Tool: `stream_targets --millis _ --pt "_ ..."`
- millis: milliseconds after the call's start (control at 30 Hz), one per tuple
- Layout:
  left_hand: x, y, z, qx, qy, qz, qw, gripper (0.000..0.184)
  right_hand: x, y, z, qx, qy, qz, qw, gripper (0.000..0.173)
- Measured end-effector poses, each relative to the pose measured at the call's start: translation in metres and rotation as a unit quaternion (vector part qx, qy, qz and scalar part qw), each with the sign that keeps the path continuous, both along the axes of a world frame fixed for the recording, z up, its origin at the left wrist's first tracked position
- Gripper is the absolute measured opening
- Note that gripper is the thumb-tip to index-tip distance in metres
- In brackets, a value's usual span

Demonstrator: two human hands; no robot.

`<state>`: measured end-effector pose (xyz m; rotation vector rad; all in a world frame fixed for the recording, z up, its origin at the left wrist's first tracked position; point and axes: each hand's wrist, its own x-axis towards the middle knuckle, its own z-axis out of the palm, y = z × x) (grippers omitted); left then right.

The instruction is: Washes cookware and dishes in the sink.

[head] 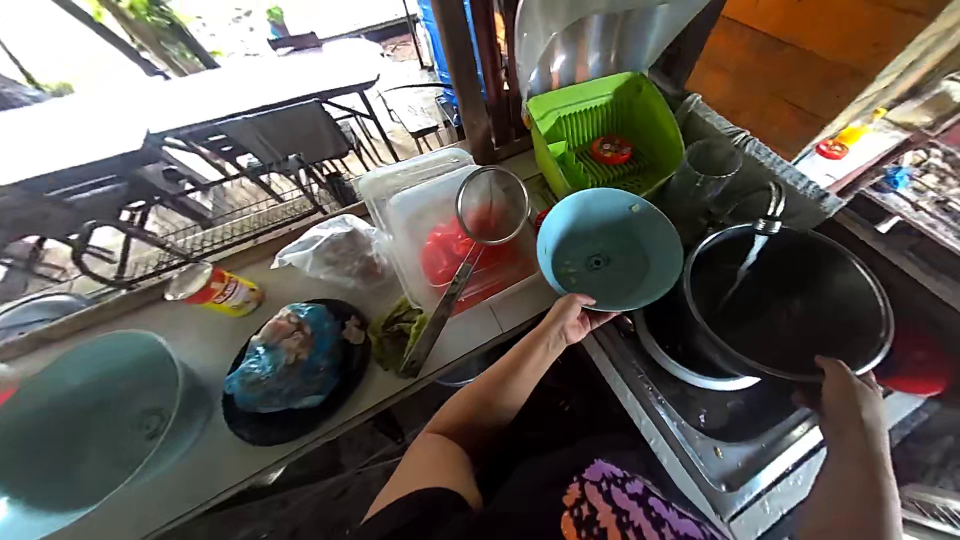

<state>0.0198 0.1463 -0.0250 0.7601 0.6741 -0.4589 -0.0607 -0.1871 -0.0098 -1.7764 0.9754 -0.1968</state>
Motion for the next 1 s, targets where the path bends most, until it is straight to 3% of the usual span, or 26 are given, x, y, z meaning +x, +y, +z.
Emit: stream_targets --millis 200,367,533,1000 --pt "0.002 -0.015 -0.010 0.035 -0.036 -0.001 0.999 0.025 0.001 0.013 0.021 0.027 0.023 -0.003 0.999 0.034" --pt "-0.005 -0.015 -0.018 0.052 -0.068 -0.064 0.994 0.019 0.001 0.008 0.015 0.079 0.007 -0.038 0.996 0.028" --pt "-0.013 -0.013 -0.014 0.034 -0.057 -0.128 0.990 0.028 0.000 0.001 0.019 0.110 0.010 -0.061 0.992 0.015" --pt "-0.029 -0.018 -0.001 0.007 -0.027 -0.232 0.972 0.031 0.006 -0.007 0.025 0.121 0.018 -0.067 0.990 0.010"
